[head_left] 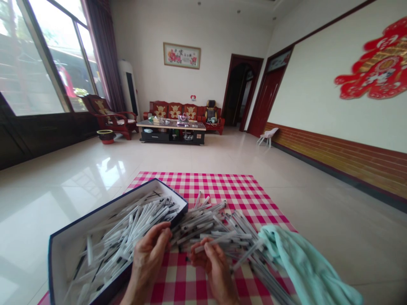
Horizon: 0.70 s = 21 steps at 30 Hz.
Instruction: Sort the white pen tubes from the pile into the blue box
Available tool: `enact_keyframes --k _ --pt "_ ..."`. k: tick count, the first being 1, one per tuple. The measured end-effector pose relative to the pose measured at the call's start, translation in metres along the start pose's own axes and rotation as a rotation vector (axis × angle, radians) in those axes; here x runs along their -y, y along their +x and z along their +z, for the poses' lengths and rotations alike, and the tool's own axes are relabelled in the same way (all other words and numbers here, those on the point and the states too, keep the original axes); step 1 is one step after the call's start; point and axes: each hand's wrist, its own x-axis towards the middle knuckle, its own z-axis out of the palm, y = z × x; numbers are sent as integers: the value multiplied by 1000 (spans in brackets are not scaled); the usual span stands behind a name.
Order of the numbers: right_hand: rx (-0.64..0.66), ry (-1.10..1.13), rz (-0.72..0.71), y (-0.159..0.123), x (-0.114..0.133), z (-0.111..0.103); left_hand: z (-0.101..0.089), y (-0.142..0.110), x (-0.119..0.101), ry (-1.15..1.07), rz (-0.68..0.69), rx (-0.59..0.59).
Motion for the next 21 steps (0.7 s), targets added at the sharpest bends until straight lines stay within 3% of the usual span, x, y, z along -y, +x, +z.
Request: enact_keyframes --k 4,8,11,15,18,21 --pt "189 -125 101 -7 6 6 18 -10 6 41 -5 179" --pt "359 -292 216 -13 15 7 24 -13 10 -77 -129 196" --pt "420 -298 287 -13 15 5 23 -10 15 -224 -191 201" --pt "316 -12 350 -7 9 1 21 -7 17 -493 -309 204" --pt "181 262 261 -1 7 0 25 -8 17 -648 -417 148" --pt "126 295 148 0 8 0 34 -13 23 -666 -443 145"
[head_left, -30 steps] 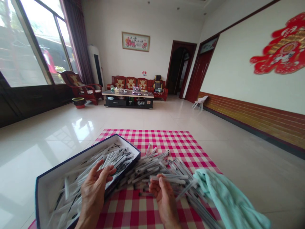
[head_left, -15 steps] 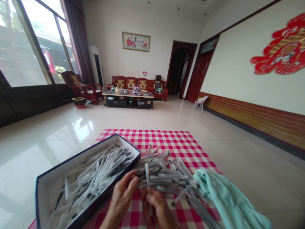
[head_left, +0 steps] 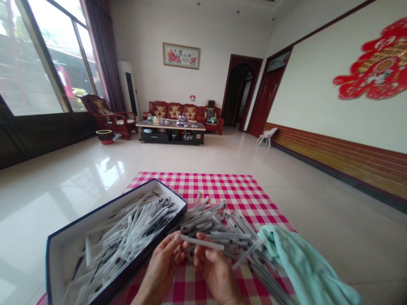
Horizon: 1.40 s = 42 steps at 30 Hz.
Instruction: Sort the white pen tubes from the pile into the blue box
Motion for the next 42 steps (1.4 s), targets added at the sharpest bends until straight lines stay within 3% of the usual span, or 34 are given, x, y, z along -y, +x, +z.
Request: enact_keyframes --k 4,7,11,14,16,22,24,26,31,33,35,39,42 --pt "-21 -184 -44 -2 -1 2 1 -2 15 210 41 103" --pt "-55 -309 -80 -2 -1 2 -1 -4 16 393 138 115" --pt "-140 -316 -101 0 0 -1 -3 -7 8 780 452 156" --pt "-173 -274 -92 1 -1 -2 -5 -8 6 1063 727 285" --pt "-191 -269 -97 2 -2 -2 -7 -8 8 1180 829 353" --pt "-251 -398 -173 4 -4 -6 -12 -7 16 1392 918 303" --pt "-243 -435 -180 4 -3 -6 -9 -9 15 1337 866 300" --pt "-240 -456 -179 3 -2 -5 -3 -11 13 1236 698 289" --pt "-243 -549 -179 1 2 1 6 -13 14 715 -167 185" --pt "-243 -612 -197 0 3 3 7 -13 16 601 -314 132" --pt "-257 -663 -208 0 4 4 7 -13 16 693 -175 122" --pt "-307 -662 -218 1 4 1 4 -14 14 1033 452 233" --pt "-315 -636 -214 1 3 0 -1 -14 12 1119 645 319"
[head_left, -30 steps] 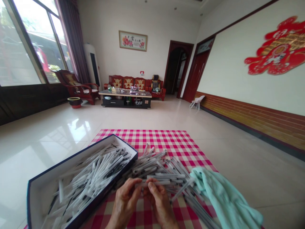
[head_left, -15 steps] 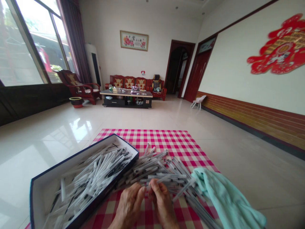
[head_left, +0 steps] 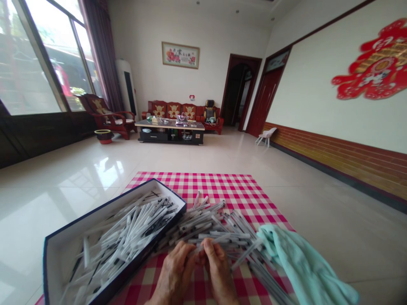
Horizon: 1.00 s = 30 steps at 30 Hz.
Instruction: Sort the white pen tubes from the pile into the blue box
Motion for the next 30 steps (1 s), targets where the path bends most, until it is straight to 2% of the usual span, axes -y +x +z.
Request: enact_keyframes --k 2,3,7,9,10,12,16,17,20,22,23,26,28,30 --pt "10 0 -5 -1 0 1 -1 0 3 -14 -13 5" --pt "21 -4 -10 -2 1 2 0 0 4 -51 -75 7" --pt "73 -37 -30 -5 4 5 6 3 7 -426 -622 57" --pt "81 -55 -50 -6 6 5 8 5 7 -543 -788 95" --pt "74 -61 -55 -6 7 5 9 5 7 -553 -801 106" --pt "44 -75 -52 -5 9 4 7 5 4 -482 -690 97" --pt "-29 -96 -58 -5 11 4 3 2 2 -80 -146 2" --pt "-33 -89 -59 -5 10 5 2 0 2 8 -45 -8" --pt "-17 -64 -61 -5 6 5 3 -2 5 153 91 -7" --pt "3 -59 -66 -4 3 3 3 -2 7 129 51 -8" --pt "6 -45 -69 -2 2 1 1 -1 9 69 -28 -8" --pt "-38 100 -73 3 0 -6 -8 2 13 -283 -437 4" --pt "-58 200 -65 6 0 -10 -13 4 15 -521 -628 -7" --pt "-35 200 -63 7 -1 -11 -14 6 15 -641 -633 -24"
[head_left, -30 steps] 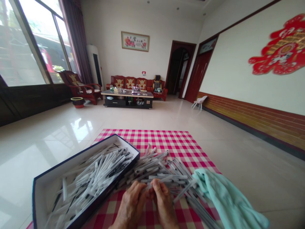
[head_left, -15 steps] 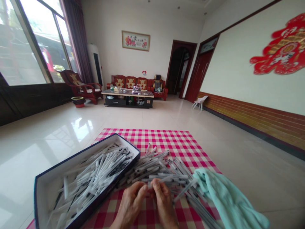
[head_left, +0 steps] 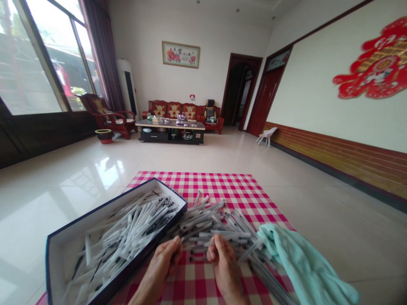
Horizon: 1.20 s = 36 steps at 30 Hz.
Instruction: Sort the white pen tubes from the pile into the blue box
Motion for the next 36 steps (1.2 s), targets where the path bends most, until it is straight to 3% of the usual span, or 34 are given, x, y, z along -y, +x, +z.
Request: enact_keyframes --k 4,11,18,21,24,26,28,30,33,36 --pt "55 -133 2 -6 -1 4 9 -1 1 7 103 103" --pt "154 -261 36 -13 8 10 13 -2 0 221 107 265" --pt "219 -269 35 -10 3 5 11 -6 -5 609 390 185" --pt "227 -177 22 -10 -2 2 6 -8 -17 823 554 48" --pt "236 -114 28 -10 -5 2 -13 -9 -33 1010 671 -225" --pt "252 -106 34 -10 -6 4 -30 -10 -44 1154 634 -469" --pt "262 -112 31 -10 -5 5 -48 -11 -52 1310 505 -704" --pt "267 -122 30 -10 -4 6 -62 -11 -57 1397 434 -845" --pt "283 -156 20 -11 -3 8 -68 -8 -58 1424 589 -889" --pt "264 -233 -4 -13 1 10 -54 -4 -51 1342 836 -789"
